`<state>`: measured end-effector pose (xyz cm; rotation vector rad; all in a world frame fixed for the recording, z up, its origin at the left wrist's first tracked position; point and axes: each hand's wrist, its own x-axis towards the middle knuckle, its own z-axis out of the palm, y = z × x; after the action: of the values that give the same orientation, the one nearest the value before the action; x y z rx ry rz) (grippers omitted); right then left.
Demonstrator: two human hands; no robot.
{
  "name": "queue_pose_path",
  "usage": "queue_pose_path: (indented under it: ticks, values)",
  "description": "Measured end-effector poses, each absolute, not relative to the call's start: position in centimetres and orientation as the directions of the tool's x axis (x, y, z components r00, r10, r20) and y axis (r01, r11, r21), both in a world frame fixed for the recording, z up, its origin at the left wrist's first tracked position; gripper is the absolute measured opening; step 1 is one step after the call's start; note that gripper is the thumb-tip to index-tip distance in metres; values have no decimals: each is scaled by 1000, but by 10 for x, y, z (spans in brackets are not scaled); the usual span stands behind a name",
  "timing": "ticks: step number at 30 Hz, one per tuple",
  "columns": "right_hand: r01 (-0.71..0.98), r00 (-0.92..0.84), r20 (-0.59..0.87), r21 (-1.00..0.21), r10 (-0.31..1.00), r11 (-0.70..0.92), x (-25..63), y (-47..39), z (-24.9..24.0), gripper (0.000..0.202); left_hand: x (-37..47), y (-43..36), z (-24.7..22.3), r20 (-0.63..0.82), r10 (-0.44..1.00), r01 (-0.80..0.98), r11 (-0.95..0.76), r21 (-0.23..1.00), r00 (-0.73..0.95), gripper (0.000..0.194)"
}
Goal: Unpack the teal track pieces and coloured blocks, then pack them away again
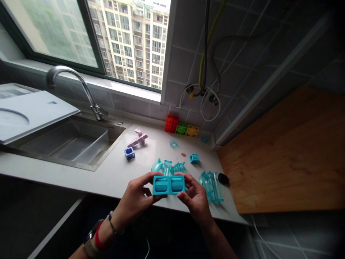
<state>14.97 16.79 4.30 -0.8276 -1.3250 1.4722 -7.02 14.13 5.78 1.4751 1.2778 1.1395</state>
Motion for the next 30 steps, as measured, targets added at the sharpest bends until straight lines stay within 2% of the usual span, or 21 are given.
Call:
queue_pose_path:
  ticks: [8, 13, 18, 27, 30]
  values:
    - [-148, -290, 149, -983, 945, 109, 150, 166, 44, 53, -73, 137, 60, 163, 985, 85, -168, 982, 65, 44]
    - [-107, -325, 6, -994, 946, -30, 153, 165, 47, 38, -75, 135, 57, 254, 957, 182, -277, 944, 138, 42]
    - [-153, -299, -108, -975, 948, -160, 149, 168, 44, 43, -74, 136, 56, 284, 941, 252, -325, 912, 185, 45]
    - [-126, -314, -171, -967, 934, -220, 147, 170, 49, 46, -71, 137, 55, 281, 940, 250, -324, 913, 193, 41]
    - [-104, -330, -194, -965, 924, -240, 142, 166, 46, 48, -66, 135, 53, 290, 935, 217, -332, 918, 205, 47]
